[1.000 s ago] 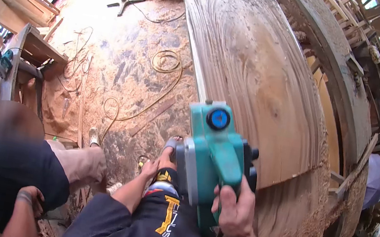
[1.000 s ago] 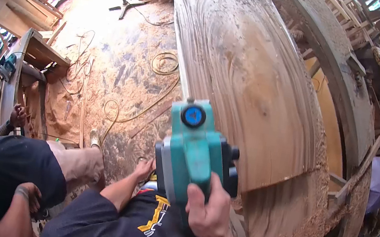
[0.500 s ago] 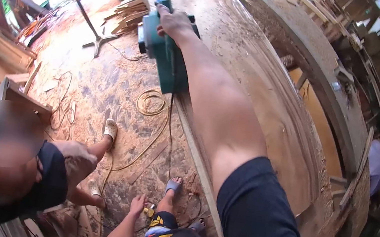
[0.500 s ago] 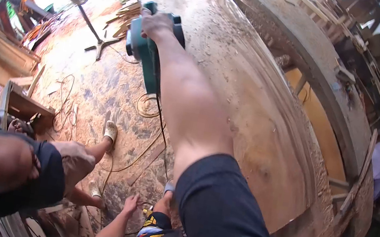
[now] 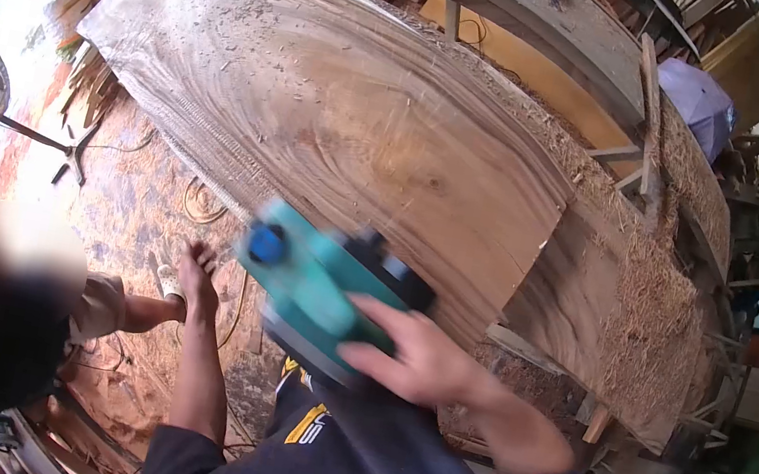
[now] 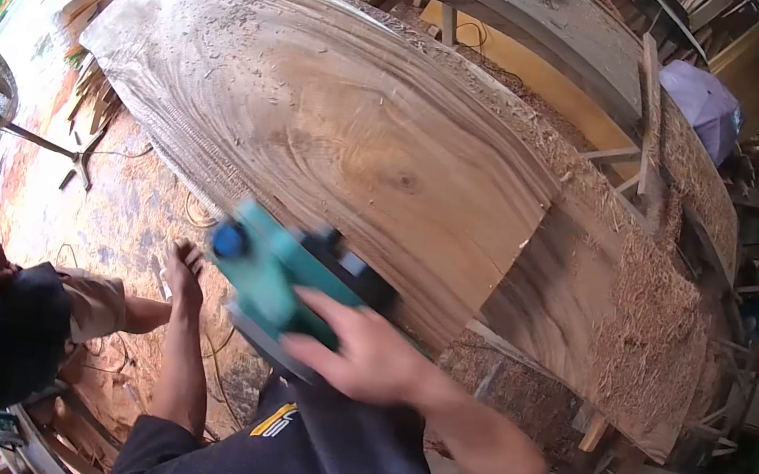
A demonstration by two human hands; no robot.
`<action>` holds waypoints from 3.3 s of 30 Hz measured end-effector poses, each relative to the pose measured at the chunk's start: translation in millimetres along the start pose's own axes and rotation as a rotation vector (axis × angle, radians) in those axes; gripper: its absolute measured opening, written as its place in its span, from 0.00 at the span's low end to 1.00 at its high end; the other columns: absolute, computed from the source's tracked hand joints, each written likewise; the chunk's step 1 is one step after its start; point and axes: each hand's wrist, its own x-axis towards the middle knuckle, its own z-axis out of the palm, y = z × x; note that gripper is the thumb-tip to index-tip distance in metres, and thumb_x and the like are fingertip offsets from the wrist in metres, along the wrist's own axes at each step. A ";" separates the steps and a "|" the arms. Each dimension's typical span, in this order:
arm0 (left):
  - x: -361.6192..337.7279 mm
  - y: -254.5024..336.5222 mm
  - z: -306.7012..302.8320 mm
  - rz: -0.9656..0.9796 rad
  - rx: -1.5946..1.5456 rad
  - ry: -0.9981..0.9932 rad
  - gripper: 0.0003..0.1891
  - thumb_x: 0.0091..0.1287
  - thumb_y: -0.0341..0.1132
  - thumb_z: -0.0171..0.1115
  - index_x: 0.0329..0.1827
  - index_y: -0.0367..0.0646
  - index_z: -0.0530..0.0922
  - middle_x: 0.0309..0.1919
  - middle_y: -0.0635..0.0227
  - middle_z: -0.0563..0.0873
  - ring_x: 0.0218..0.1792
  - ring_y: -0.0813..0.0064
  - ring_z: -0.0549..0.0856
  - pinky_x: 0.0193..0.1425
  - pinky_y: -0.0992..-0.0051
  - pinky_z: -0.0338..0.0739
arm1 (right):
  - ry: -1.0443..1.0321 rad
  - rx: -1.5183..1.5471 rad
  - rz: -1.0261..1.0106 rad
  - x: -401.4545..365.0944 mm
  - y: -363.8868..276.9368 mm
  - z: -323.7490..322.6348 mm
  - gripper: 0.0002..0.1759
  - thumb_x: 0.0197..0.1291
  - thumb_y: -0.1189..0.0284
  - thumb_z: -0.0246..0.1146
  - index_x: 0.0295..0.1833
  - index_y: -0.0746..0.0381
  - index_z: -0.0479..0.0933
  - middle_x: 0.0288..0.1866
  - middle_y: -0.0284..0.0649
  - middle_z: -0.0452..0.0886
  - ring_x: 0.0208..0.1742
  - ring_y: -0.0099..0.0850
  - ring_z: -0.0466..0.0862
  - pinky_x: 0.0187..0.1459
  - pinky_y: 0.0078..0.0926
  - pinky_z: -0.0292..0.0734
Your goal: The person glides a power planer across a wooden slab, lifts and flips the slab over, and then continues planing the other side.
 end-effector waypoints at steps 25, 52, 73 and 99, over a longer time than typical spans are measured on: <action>-49.0 147.8 288.0 1.331 1.347 -0.812 0.31 0.79 0.58 0.49 0.80 0.54 0.67 0.82 0.65 0.63 0.82 0.57 0.59 0.79 0.43 0.52 | 1.022 0.112 0.512 -119.7 -3.5 96.7 0.17 0.59 0.69 0.71 0.48 0.69 0.79 0.33 0.53 0.86 0.37 0.46 0.90 0.39 0.39 0.82; -220.6 157.1 280.0 1.340 0.673 -2.035 0.22 0.65 0.53 0.68 0.48 0.44 0.83 0.35 0.57 0.86 0.38 0.50 0.87 0.40 0.58 0.82 | 1.031 0.165 0.367 -132.1 27.7 166.4 0.34 0.66 0.68 0.65 0.72 0.75 0.66 0.48 0.53 0.84 0.46 0.41 0.88 0.49 0.36 0.82; -26.2 140.7 333.5 1.138 1.412 -0.570 0.37 0.77 0.64 0.46 0.81 0.51 0.65 0.83 0.59 0.60 0.84 0.56 0.56 0.82 0.43 0.47 | 1.102 0.096 -0.073 16.0 39.4 -31.0 0.26 0.77 0.66 0.60 0.75 0.60 0.68 0.28 0.29 0.73 0.26 0.16 0.72 0.27 0.19 0.68; -22.7 136.3 339.1 1.238 1.442 -0.552 0.37 0.76 0.64 0.48 0.83 0.55 0.62 0.83 0.57 0.60 0.83 0.49 0.56 0.81 0.40 0.49 | 1.226 -0.024 -0.026 29.2 60.8 -95.9 0.26 0.75 0.59 0.59 0.70 0.63 0.71 0.50 0.56 0.86 0.52 0.52 0.87 0.53 0.44 0.81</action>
